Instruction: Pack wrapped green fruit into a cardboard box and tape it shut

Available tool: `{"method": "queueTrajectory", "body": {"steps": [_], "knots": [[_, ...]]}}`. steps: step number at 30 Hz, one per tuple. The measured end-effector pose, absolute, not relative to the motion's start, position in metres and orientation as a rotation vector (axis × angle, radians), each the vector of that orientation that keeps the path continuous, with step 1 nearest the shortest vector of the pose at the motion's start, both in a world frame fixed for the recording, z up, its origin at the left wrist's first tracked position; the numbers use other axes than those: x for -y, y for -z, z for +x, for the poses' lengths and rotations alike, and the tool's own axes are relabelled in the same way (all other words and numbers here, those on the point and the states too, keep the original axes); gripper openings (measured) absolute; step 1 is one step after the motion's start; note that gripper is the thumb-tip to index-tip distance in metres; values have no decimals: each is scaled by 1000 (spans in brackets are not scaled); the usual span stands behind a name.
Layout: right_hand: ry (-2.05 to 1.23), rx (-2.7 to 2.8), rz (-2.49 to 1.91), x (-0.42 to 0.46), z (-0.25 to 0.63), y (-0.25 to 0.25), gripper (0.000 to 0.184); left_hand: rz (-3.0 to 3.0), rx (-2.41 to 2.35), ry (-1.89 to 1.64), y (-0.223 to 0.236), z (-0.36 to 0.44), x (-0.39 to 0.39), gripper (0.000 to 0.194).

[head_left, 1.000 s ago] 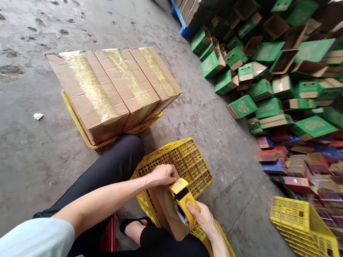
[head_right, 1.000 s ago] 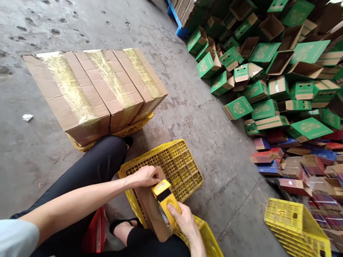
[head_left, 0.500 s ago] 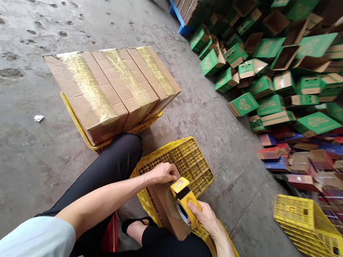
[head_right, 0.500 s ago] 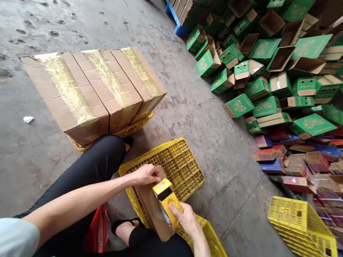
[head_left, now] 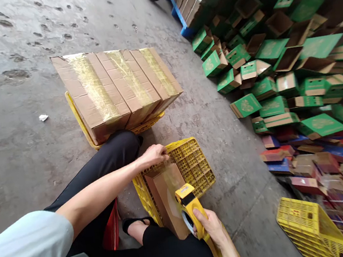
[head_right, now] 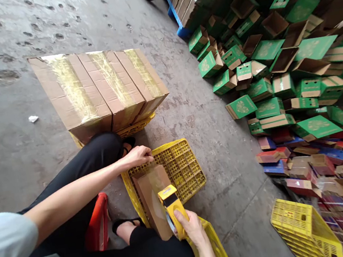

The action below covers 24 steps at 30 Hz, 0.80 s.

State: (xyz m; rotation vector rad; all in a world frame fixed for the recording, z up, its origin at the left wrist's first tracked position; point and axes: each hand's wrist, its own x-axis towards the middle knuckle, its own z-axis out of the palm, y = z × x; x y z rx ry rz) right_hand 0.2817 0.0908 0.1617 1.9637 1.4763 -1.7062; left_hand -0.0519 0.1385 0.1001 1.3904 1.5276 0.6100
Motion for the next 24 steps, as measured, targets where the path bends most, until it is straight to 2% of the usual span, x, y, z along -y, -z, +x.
{"method": "queueTrajectory", "body": {"steps": [11, 24], "knots": [[1480, -1578, 1986, -103, 256, -148, 60, 1410, -1796, -501, -83, -61, -139, 25], [1498, -1576, 1982, -103, 254, -143, 61, 1328, -1776, -467, -50, -56, -136, 25]]}}
